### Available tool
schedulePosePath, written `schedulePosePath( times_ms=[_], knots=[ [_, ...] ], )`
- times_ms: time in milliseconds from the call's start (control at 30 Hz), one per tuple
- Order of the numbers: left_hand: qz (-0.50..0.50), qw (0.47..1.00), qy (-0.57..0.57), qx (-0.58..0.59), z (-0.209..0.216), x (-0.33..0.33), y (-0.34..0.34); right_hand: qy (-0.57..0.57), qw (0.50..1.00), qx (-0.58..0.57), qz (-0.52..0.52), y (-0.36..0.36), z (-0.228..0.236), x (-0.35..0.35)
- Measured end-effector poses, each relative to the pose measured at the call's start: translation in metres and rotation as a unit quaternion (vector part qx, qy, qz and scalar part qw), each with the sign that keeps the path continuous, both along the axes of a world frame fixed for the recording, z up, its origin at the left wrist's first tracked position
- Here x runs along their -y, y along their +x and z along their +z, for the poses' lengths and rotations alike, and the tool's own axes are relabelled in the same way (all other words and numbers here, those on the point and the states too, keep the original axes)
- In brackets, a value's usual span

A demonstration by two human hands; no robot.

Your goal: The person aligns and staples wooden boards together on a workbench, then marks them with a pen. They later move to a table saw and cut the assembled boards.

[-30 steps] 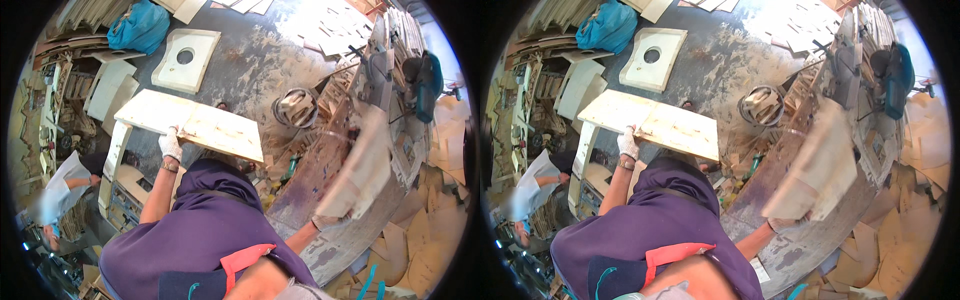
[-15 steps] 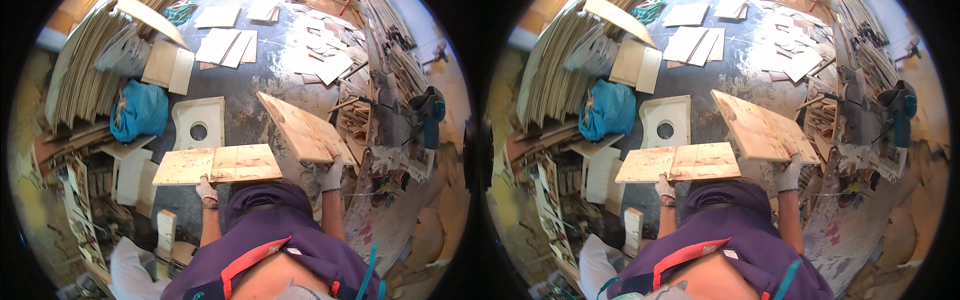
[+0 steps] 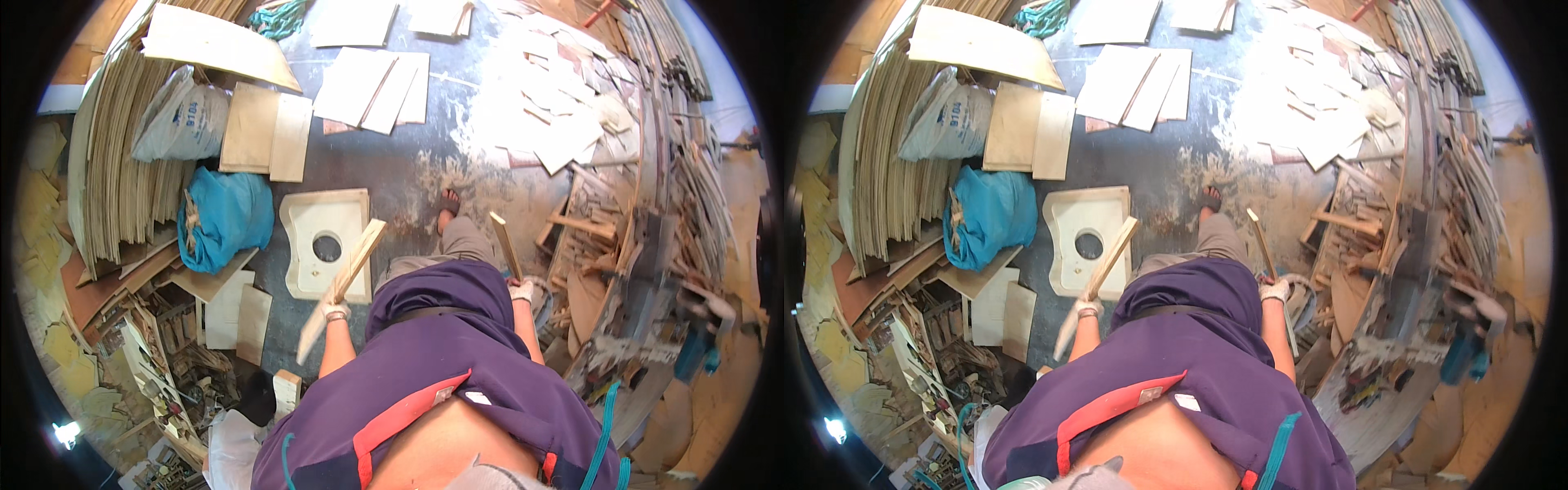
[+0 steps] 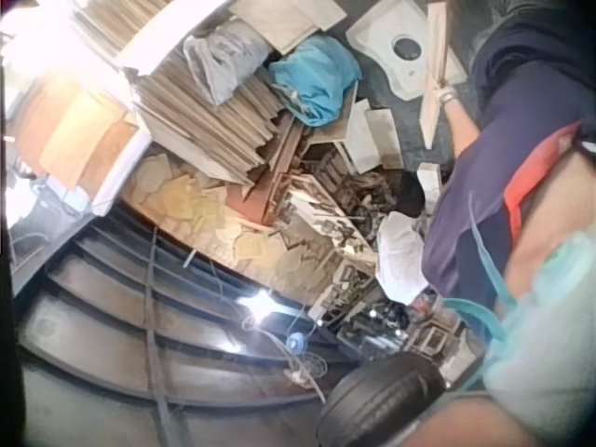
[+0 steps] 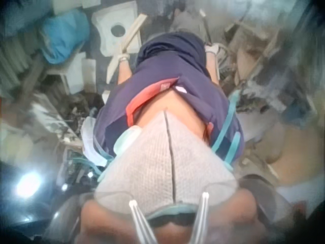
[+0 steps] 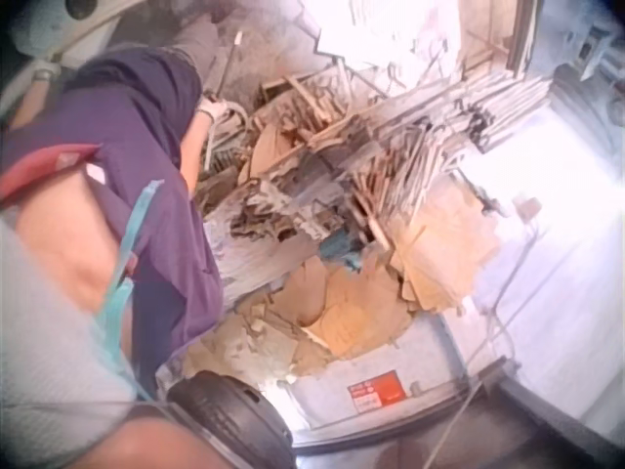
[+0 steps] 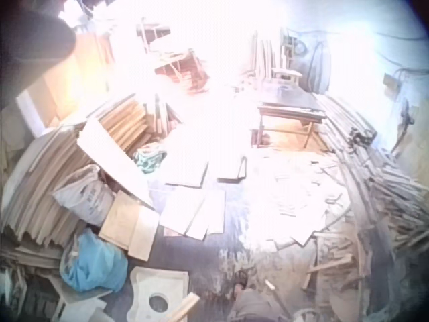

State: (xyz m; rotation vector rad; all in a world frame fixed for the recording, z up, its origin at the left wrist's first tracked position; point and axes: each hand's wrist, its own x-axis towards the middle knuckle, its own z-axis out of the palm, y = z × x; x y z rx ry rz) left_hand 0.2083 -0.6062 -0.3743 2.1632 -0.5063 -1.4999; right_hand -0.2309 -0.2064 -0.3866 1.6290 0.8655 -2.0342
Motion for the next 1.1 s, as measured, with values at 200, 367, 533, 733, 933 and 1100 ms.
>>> schedulePosePath(
  times_ms=[200,367,533,733,933,1100],
  knots=[
    [-0.111,0.968,0.16,0.159,0.037,0.013,-0.098,0.143,0.985,0.092,-0.014,-0.121,-0.004,0.064],
    [-0.191,0.935,0.226,0.193,0.03,0.044,-0.185,0.224,0.972,0.021,0.069,-0.232,0.012,0.162],
    [-0.285,0.901,0.263,0.193,0.02,0.139,-0.291,0.243,0.967,-0.003,0.082,-0.347,0.022,0.269],
    [-0.388,0.862,0.251,0.208,0.031,0.341,-0.421,0.17,0.981,0.015,0.092,-0.483,0.065,0.435],
    [-0.377,0.879,0.166,0.241,0.04,0.56,-0.54,0.097,0.994,0.021,0.053,-0.58,0.082,0.602],
    [0.379,0.911,-0.054,-0.152,0.053,0.72,-0.651,0.094,0.994,0.04,0.025,-0.657,0.068,0.717]
  ],
)
